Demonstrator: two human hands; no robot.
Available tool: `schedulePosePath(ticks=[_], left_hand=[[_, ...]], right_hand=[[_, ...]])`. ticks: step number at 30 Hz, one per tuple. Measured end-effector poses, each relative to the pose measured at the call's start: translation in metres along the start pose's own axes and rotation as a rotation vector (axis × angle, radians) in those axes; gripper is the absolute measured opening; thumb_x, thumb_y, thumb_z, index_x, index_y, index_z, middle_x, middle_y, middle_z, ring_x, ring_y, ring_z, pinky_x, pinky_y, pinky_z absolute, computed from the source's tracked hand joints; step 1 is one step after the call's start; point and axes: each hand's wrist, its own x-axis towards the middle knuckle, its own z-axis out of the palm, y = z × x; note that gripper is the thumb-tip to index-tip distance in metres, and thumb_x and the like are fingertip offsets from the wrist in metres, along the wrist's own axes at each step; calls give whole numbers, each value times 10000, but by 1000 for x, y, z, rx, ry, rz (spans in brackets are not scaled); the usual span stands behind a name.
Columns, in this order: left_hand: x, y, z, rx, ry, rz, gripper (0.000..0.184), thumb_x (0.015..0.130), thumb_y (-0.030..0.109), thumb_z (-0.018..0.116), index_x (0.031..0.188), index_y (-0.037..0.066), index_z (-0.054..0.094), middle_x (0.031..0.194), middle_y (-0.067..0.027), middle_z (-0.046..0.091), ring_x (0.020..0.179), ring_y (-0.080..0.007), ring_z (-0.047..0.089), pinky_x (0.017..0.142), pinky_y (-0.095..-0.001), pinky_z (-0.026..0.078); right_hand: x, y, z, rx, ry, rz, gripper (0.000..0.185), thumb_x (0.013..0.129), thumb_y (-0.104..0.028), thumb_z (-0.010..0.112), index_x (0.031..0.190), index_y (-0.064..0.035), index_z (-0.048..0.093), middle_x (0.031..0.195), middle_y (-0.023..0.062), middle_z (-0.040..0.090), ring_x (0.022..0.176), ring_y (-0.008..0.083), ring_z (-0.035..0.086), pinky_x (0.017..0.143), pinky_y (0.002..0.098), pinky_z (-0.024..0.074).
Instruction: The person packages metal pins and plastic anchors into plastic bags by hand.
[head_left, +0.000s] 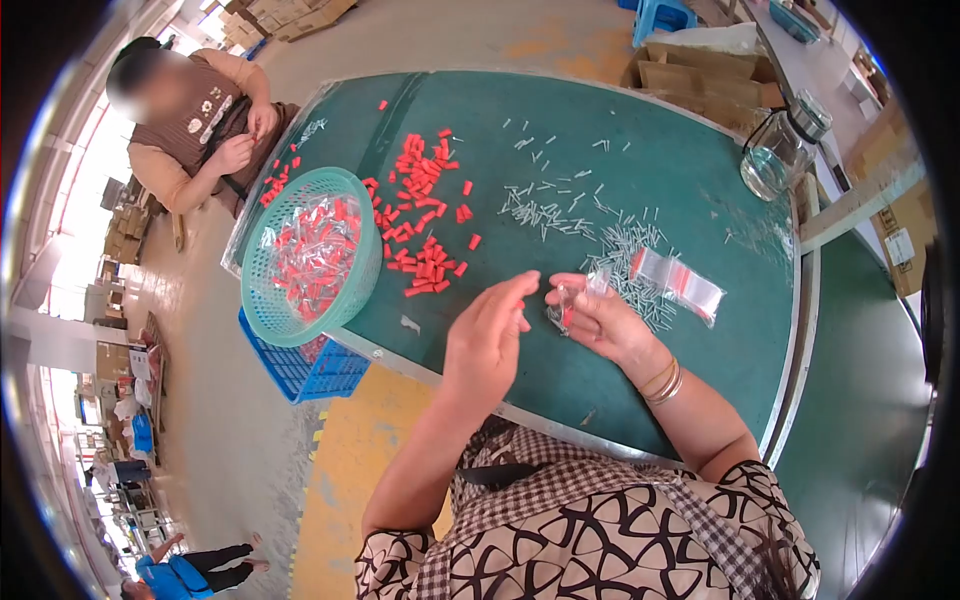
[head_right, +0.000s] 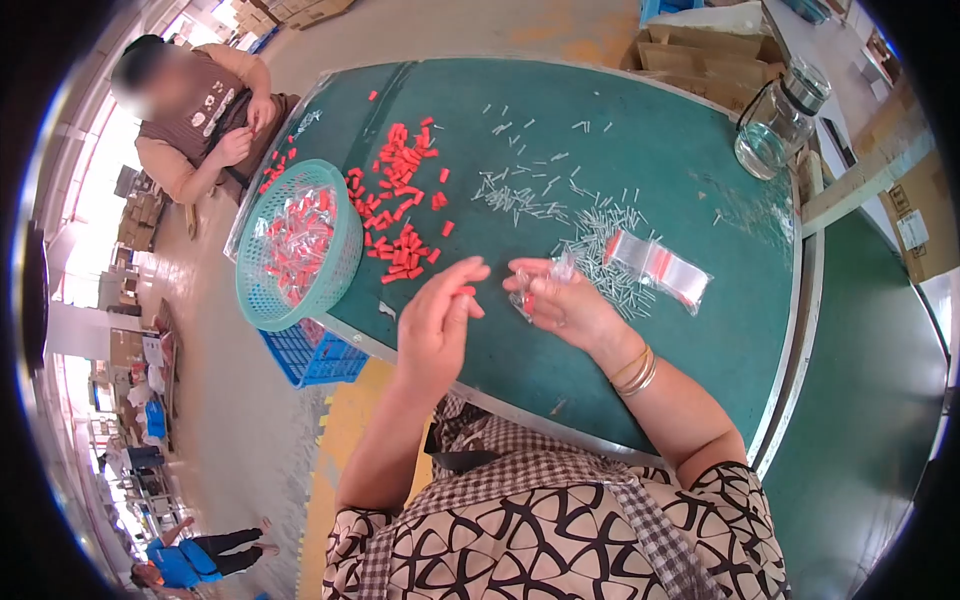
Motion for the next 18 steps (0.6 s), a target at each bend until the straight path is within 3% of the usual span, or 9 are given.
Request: schedulePosePath(ticks=[2, 7, 10, 13, 16, 18], left_hand=[[3, 7, 2, -20, -48, 20, 347, 922, -54, 489, 1253, 1, 577, 1123, -131, 668, 756, -167, 633, 696, -289, 521], [4, 3, 13, 151, -199, 102, 359, 904, -43, 515, 1244, 40, 594, 1116, -158, 646, 926, -322, 652, 775, -377, 538], [3, 6, 8, 112, -183, 38, 335, 883, -60, 534, 1190, 32, 631, 1096, -151, 653, 902, -296, 659, 759, -360, 535], [-9, -7, 2, 74, -16, -85, 329, 850, -86, 558, 1134, 39, 667, 1090, -142, 641, 877, -267, 658, 741, -345, 529], [-19, -17, 4, 215, -57, 28, 343, 813, -100, 590, 1102, 56, 689, 1104, -128, 611, 824, -238, 643, 721, -329, 523], [-23, -18, 9, 298, -113, 75, 320, 780, -17, 674, 1085, 81, 675, 1074, -112, 581, 759, -240, 583, 678, -372, 507]], right_hand=[[-1, 1, 9, -222, -22, -61, 426, 902, -117, 683, 1285, 6, 543, 1093, 107, 672, 693, 70, 570, 520, 201, 458], [-4, 11, 13, -550, -6, -108, 301, 866, -1, 693, 1146, 9, 583, 978, 63, 662, 748, 94, 598, 521, 227, 480], [-3, 14, 13, -520, -27, -146, 364, 852, 16, 703, 1191, 15, 570, 968, 54, 651, 743, 89, 590, 528, 222, 481], [-6, 9, 26, -516, 42, -99, 428, 843, 18, 712, 1241, 18, 554, 972, 48, 641, 755, 86, 592, 533, 216, 482], [-6, 8, 22, -625, 11, -95, 470, 849, 22, 705, 1285, 29, 530, 1001, 62, 649, 788, 92, 610, 541, 214, 487], [-5, 13, 17, -534, -22, -139, 475, 853, 18, 703, 1292, 40, 522, 1014, 74, 659, 816, 101, 624, 548, 212, 490]])
